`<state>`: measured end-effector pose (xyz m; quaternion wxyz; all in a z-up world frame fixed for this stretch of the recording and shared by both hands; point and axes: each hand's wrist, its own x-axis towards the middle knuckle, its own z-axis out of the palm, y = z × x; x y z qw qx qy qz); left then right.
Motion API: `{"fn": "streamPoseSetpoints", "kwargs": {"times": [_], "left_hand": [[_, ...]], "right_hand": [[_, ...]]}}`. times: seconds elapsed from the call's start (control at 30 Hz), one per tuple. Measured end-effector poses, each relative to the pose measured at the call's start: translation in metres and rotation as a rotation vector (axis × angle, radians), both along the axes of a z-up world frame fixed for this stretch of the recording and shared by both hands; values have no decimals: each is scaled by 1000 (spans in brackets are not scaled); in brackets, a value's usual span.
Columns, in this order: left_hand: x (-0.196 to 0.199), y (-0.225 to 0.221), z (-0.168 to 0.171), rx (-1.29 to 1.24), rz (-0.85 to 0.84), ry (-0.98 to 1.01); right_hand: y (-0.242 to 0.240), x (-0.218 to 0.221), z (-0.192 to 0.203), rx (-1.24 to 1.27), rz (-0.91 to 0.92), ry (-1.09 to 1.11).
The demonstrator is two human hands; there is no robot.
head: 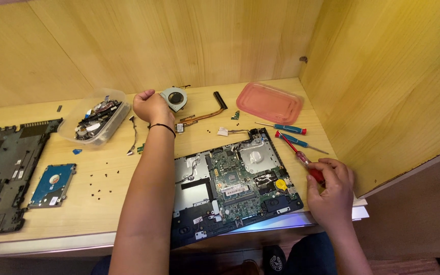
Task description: Servicing a laptop by removing the internal fan and working on the motherboard components.
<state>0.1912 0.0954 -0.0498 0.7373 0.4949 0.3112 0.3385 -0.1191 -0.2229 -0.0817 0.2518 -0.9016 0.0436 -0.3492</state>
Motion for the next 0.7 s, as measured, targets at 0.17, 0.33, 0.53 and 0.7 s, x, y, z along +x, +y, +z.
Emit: {"fn": "streamPoseSetpoints", "kwargs": {"times": [0.17,0.33,0.53,0.7], "left_hand": [[8,-11,-3,-24,46,77],[22,-10,-18,412,-47,102],[12,-3,-28,658,-274,84],[-12,5,-8,618,-582,-19]], "right_hand": [[0,7,2,-94,-53,125],[2,7,6,-96,-87,157],[7,-5,20,251,20,5],[8,-11,24,425,109,-80]]}}
